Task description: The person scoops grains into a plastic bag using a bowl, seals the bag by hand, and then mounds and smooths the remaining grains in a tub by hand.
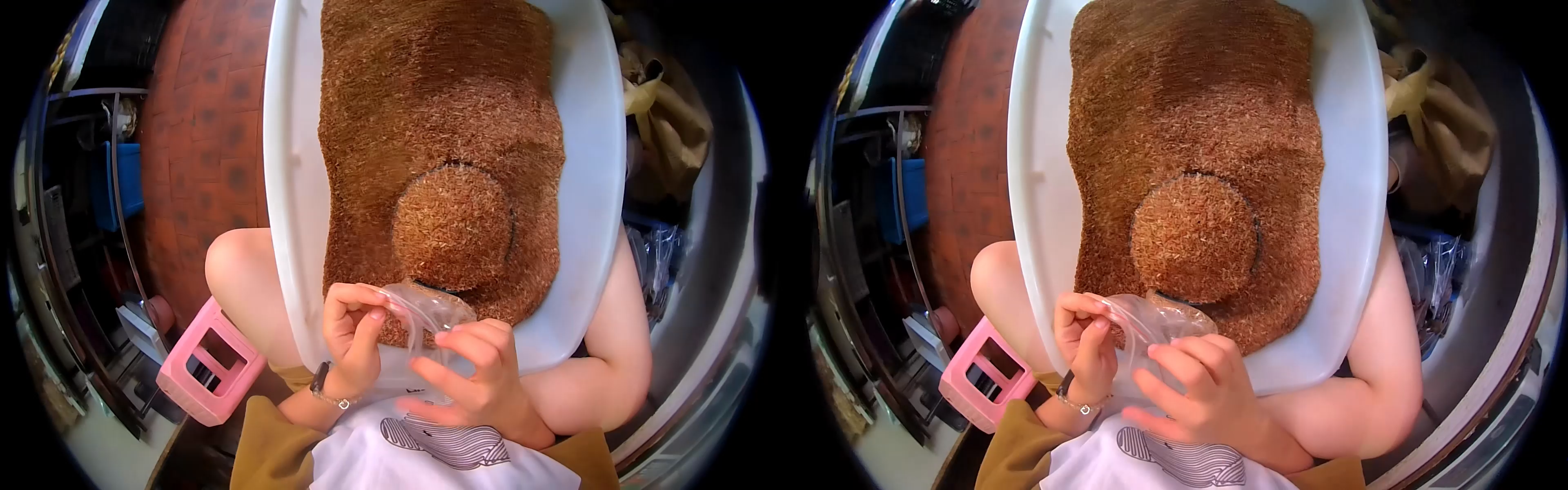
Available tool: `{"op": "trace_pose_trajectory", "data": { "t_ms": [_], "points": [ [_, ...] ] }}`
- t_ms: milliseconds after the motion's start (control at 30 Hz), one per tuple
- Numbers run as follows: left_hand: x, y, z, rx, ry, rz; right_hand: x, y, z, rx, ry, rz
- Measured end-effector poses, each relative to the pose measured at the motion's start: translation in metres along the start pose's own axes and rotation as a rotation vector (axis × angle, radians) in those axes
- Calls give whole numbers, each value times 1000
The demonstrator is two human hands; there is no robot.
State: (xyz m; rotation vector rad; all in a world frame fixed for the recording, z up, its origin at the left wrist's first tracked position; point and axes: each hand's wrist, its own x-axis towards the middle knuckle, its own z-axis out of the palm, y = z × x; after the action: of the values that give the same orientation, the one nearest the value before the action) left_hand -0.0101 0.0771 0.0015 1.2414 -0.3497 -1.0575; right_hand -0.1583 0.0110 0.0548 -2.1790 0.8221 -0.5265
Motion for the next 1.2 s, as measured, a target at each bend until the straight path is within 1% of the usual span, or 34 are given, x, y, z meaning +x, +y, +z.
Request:
{"op": "trace_pose_trajectory", "data": {
  "t_ms": [33,133,167,233,267,300,333,400,467,533,567,633,667,733,767,867,1000,1100,1200],
  "points": [
    [-1,-3,-1,48,50,7,-2,0,-1,-56,24,-11],
    [3,-8,-3,71,82,64,-7,8,-9,-104,-29,-5],
    [6,-10,-8,96,7,132,-10,11,-11,-69,-36,-17],
    [12,-13,1,323,41,212,-14,13,-14,8,-54,-45],
    [14,-13,5,439,63,258,-14,11,-15,43,-26,-72],
    [13,-12,6,425,26,228,-14,8,-16,82,2,-102],
    [13,-12,3,375,-72,233,-14,6,-17,123,28,-135],
    [14,-18,-8,276,-261,240,-15,5,-19,134,79,-121],
    [12,-22,-11,235,-270,259,-17,4,-20,147,127,-109],
    [9,-23,-12,210,-238,246,-17,1,-17,125,224,63],
    [8,-20,-13,276,-236,249,-18,-1,-17,115,269,151],
    [5,-10,-13,405,-227,258,-22,5,-26,45,213,205],
    [6,-1,-15,561,-258,325,-23,7,-30,12,186,228],
    [9,21,-19,882,-318,463,-25,7,-34,-8,150,165],
    [9,30,-18,958,-296,485,-26,7,-36,-16,133,134],
    [9,53,-18,1221,-355,572,-34,4,-43,-43,35,77],
    [6,61,-11,1309,-402,665,-42,3,-49,-71,7,47],
    [3,63,-4,1359,-382,671,-45,2,-48,-27,23,32],
    [3,70,9,1420,-428,683,-44,2,-45,-14,51,55]
  ]
}}
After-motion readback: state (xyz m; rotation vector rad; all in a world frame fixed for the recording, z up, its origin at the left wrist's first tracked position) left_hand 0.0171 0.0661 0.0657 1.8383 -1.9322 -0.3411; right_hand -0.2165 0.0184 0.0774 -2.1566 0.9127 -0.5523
